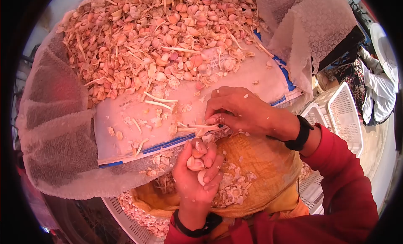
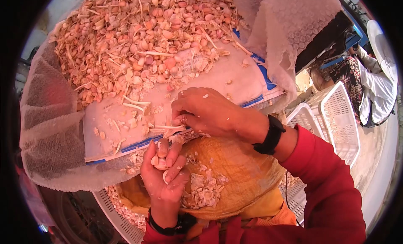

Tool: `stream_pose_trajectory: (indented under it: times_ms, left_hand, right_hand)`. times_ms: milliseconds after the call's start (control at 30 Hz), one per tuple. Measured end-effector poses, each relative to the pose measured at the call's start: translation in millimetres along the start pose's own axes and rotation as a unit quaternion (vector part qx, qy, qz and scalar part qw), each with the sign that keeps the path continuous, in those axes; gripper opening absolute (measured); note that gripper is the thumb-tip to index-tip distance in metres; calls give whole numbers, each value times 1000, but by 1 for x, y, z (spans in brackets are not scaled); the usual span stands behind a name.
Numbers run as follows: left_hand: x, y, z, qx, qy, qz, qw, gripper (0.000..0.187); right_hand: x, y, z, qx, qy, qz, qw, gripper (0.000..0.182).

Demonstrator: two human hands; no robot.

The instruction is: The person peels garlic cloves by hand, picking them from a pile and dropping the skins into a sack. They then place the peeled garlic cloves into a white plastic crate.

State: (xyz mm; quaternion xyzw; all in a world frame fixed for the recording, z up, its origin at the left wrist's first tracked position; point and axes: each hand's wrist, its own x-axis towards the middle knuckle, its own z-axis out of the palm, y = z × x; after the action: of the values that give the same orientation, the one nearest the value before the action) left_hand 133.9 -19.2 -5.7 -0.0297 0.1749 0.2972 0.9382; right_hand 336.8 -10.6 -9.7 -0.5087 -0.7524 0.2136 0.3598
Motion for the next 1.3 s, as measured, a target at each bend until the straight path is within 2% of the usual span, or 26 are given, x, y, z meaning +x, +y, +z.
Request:
stream_pose_trajectory:
  times_ms: [33, 133, 167, 267, 300, 400, 500, 600, 700, 800, 867, 933, 1000, 1133, 1167, 1267, 1300]
  left_hand:
    - [-2, 0, 1, -4, -2, 3, 1000, 33]
    - [-7, -2, 3, -5, -6, 7, 1000, 33]
    - [-7, -4, 4, 3, -7, 6, 1000, 33]
    - [-6, -7, 5, 10, -10, 2, 1000, 33]
    - [-5, -7, 5, 7, -10, 2, 1000, 33]
    - [-3, -1, 1, -16, 0, 17, 1000, 33]
    - [0, 2, 0, -25, -2, 22, 999, 33]
    - [2, 3, -2, -12, -11, 16, 1000, 33]
    - [0, 3, -1, -16, 6, 12, 1000, 32]
    - [-1, -2, 24, 28, 80, 42, 995, 30]
    - [-3, -6, 24, -14, 54, 45, 997, 29]
    - [-4, -4, 17, -29, 38, 45, 998, 29]
    - [-4, 0, 9, -18, 28, 41, 999, 29]
    - [4, 3, 4, 2, 23, 25, 999, 29]
    - [6, 4, 7, 8, 38, 26, 999, 29]
    - [11, 14, 2, 37, 55, 45, 997, 28]
    - [14, 18, -1, 46, 53, 54, 996, 28]
  right_hand:
    - [-1, -6, -1, 15, -7, -26, 1000, 6]
    - [14, -10, -18, 49, 80, 27, 995, 7]
    - [24, -12, -26, 117, 84, 145, 979, 6]
    - [49, 22, -18, 22, 117, 19, 993, 9]
    - [50, 21, -13, -28, 83, 12, 996, 16]
    - [51, 37, 9, -140, 74, -37, 987, 19]
    - [47, 34, 2, -124, 40, 1, 991, 21]
    - [36, 19, -5, 116, 92, 83, 986, 19]
    - [22, -24, -12, 275, 60, 127, 951, 19]
    - [7, -56, -1, 107, 69, -64, 990, 18]
    - [8, -66, 3, -16, 129, -103, 986, 17]
    - [12, -59, -3, -40, 161, -66, 984, 16]
    - [22, -15, -35, 32, 166, 42, 985, 16]
    - [40, 49, -49, -4, 176, 81, 981, 15]
    - [43, 55, -51, -12, 170, 92, 981, 13]
    - [34, 58, -59, -52, 57, 127, 989, 17]
    - [27, 62, -62, -42, 52, 118, 991, 18]
